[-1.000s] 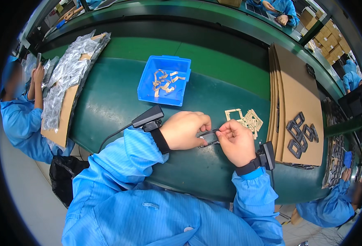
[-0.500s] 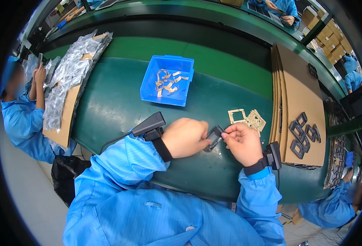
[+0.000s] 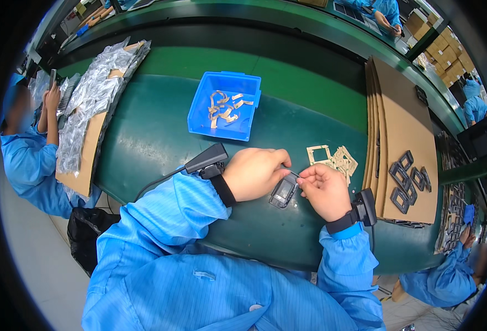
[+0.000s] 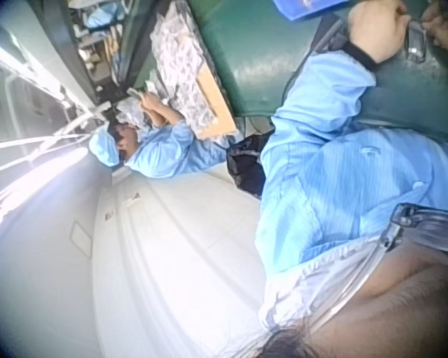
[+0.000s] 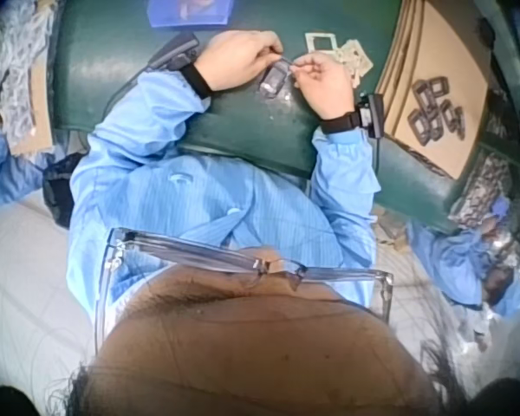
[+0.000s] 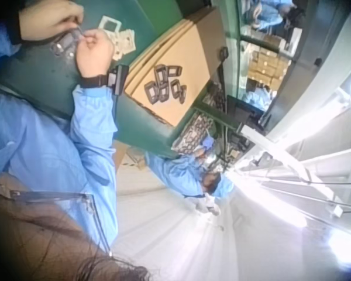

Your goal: Assembling small plastic and metal components for electronic device shells in a factory setting.

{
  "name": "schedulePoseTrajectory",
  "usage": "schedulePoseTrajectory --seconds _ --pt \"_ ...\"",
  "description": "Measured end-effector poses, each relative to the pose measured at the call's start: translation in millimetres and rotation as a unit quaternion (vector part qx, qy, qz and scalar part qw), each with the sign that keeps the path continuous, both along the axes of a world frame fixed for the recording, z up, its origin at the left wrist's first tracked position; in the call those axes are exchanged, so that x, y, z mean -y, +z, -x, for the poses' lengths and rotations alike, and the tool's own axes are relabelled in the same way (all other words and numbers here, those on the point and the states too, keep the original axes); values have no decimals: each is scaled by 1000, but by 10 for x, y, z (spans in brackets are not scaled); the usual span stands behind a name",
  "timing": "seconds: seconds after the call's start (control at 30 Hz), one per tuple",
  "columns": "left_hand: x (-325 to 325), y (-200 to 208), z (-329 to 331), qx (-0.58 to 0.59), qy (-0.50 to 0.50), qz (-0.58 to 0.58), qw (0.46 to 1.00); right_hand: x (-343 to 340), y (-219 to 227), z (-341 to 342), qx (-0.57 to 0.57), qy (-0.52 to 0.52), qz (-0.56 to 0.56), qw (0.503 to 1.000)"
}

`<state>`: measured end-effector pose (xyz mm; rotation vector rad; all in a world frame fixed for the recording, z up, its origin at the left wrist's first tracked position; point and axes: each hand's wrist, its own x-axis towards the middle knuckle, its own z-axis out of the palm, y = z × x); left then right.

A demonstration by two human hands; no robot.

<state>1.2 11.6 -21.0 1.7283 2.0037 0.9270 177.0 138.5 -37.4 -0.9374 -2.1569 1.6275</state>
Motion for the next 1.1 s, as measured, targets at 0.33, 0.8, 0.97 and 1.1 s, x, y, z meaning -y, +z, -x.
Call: schedulePoseTrajectory --seconds 0.33,0.8,0.97,1.1 --pt "-51 -65 -55 -45 19 -5 999 93 30 83 37 -1 -203 978" --pt "-38 -50 -88 -44 5 -8 999 76 123 80 63 20 -220 973" --pt "-41 52 -120 1 3 -132 991 55 136 57 -70 -17 -54 996" --pt "39 274 -135 178 46 -113 976 46 249 3 -191 -18 155 969"
